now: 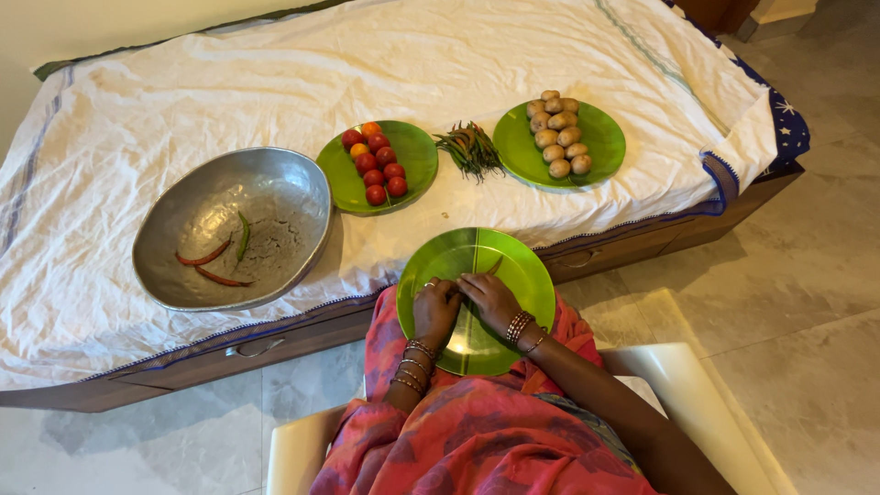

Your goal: The person sits on a chair and peels green chilies with a knife over a green plate. She removes the stems and peels the skin, placing the peeled chilies into a metal bowl. Tomatoes and potatoes are visible on nearby plates but are not handled.

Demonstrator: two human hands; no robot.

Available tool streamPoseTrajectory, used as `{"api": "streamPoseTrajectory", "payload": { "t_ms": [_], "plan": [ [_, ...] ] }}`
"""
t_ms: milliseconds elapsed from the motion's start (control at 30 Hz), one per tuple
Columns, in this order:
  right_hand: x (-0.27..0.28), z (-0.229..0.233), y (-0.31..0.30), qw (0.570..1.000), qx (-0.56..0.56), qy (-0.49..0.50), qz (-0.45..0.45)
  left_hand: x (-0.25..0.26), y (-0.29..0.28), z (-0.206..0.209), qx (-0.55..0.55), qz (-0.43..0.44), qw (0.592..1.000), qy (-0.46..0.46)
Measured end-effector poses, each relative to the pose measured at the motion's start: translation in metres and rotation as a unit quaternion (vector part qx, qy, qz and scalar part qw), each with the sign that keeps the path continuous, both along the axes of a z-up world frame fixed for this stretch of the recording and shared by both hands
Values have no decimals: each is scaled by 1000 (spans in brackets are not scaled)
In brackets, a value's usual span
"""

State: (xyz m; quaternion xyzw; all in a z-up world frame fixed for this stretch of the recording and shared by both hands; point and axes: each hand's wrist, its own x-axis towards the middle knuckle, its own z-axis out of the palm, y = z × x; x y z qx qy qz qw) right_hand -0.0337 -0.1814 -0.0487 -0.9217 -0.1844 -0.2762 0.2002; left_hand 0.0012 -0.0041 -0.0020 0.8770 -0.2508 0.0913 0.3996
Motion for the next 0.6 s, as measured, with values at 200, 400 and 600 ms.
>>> {"api": "streamPoseTrajectory", "payload": {
  "t_ms": [200, 400, 600],
  "plan": [
    [22, -19, -21, 991, -24, 43, -122, -3, -1, 8, -29, 21, 999, 26],
    [29, -30, -39, 979, -28, 39, -200, -6, -2, 15, -38, 26, 999, 20],
    [19, -15, -26, 987, -47, 45, -144, -4, -2, 15, -24, 21, 999, 44]
  ]
}}
